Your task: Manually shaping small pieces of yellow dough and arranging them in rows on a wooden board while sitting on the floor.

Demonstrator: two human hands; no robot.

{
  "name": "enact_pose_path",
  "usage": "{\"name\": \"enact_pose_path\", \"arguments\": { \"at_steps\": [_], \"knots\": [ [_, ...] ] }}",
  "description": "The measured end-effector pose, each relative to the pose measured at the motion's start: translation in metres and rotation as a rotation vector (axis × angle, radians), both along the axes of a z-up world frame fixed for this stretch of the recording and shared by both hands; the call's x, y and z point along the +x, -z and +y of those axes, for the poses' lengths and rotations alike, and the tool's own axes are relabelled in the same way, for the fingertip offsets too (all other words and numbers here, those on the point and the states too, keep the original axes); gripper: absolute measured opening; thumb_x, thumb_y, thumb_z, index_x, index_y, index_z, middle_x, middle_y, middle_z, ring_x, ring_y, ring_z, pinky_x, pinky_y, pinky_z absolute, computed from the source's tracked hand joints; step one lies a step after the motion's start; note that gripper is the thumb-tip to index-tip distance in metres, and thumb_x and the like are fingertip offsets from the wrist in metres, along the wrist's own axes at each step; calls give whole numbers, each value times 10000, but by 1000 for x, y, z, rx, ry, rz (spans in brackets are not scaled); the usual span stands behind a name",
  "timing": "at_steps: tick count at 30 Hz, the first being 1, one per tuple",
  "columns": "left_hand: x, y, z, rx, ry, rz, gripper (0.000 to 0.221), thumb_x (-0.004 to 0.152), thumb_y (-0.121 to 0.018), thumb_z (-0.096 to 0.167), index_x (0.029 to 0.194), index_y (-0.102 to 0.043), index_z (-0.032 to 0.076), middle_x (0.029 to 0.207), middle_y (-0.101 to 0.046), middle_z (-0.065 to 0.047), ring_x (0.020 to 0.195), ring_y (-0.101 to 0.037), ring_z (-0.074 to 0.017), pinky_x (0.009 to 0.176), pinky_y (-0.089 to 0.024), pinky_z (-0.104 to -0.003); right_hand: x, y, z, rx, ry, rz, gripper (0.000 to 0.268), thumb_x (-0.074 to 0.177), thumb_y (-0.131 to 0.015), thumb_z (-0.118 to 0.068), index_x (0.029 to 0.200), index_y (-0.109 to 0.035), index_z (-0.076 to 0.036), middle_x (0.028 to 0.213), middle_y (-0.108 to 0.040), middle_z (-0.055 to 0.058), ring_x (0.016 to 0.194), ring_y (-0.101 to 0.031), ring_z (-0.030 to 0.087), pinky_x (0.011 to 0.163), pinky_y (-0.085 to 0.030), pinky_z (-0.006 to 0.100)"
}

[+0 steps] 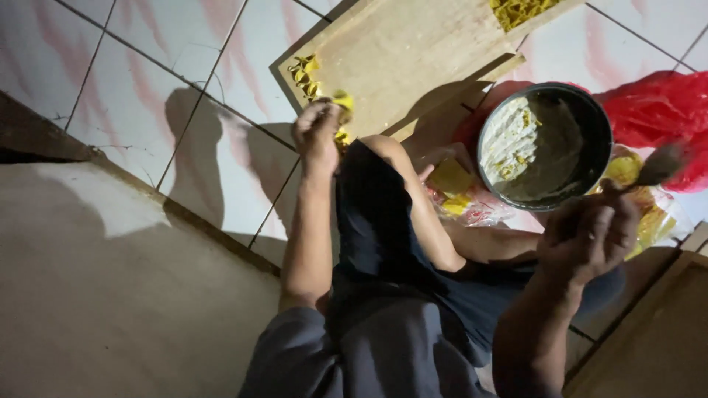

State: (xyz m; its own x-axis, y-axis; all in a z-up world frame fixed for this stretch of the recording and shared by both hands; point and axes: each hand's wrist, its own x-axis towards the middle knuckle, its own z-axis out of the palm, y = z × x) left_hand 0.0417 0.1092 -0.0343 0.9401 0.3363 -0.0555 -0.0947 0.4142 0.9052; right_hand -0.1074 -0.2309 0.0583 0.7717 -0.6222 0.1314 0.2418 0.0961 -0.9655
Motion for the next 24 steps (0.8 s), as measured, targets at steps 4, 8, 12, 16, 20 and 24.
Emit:
{"name": "enact_pose_path", "arguments": {
  "at_steps": [4, 8, 12, 16, 20, 24],
  "knots": [
    [17, 43, 58, 57, -53, -4, 76, 947, -712, 33, 938, -753, 97, 1031, -784, -94, 701, -608, -66, 585, -538, -188, -13, 61, -19, 50, -68, 115, 228, 1089, -601, -274, 1244, -592, -107, 663, -425, 38, 459, -290, 67, 393, -190, 211],
    [32, 98, 85, 442, -171, 270, 207, 849, -788, 118, 1029, -756, 23, 999, -785, -150, 912, -747, -231, 783, -679, -334, -22, 106, -32, 54, -14, 312, 239, 1097, -608, -279, 1285, -660, -141, 704, -558, 51, 446, -282, 20, 421, -220, 188],
    [45, 123, 81, 787, -78, 431, 190, 865, -678, 81, 1014, -795, 97, 1047, -797, -57, 950, -754, -192, 802, -650, -295, -24, 131, -37, 70, 15, 394, 277, 1073, -634, -312, 1270, -682, -123, 690, -519, -27, 470, -281, -21, 437, -237, 164],
    [68, 154, 81, 947, -29, 250, 188, 853, -666, 15, 980, -795, 66, 1006, -803, -93, 933, -763, -236, 812, -637, -329, -24, 136, -35, 57, 0, 397, 271, 1105, -607, -262, 1322, -668, -112, 741, -591, 34, 487, -330, 2, 464, -276, 171],
    [92, 171, 80, 1178, 138, 146, 195, 894, -664, -67, 1030, -751, 41, 1080, -728, -139, 982, -716, -299, 839, -618, -387, -21, 139, -33, 29, 19, 449, 263, 1088, -628, -299, 1282, -680, -130, 732, -590, 28, 482, -330, 0, 456, -270, 175],
    [120, 198, 83, 1431, 302, 71, 224, 974, -538, -55, 1060, -734, 7, 1145, -678, -143, 924, -717, -318, 691, -604, -383, -22, 150, -36, -38, 10, 447, 287, 1110, -628, -285, 1327, -659, -100, 734, -560, 53, 451, -310, 36, 441, -255, 216]
  ]
}}
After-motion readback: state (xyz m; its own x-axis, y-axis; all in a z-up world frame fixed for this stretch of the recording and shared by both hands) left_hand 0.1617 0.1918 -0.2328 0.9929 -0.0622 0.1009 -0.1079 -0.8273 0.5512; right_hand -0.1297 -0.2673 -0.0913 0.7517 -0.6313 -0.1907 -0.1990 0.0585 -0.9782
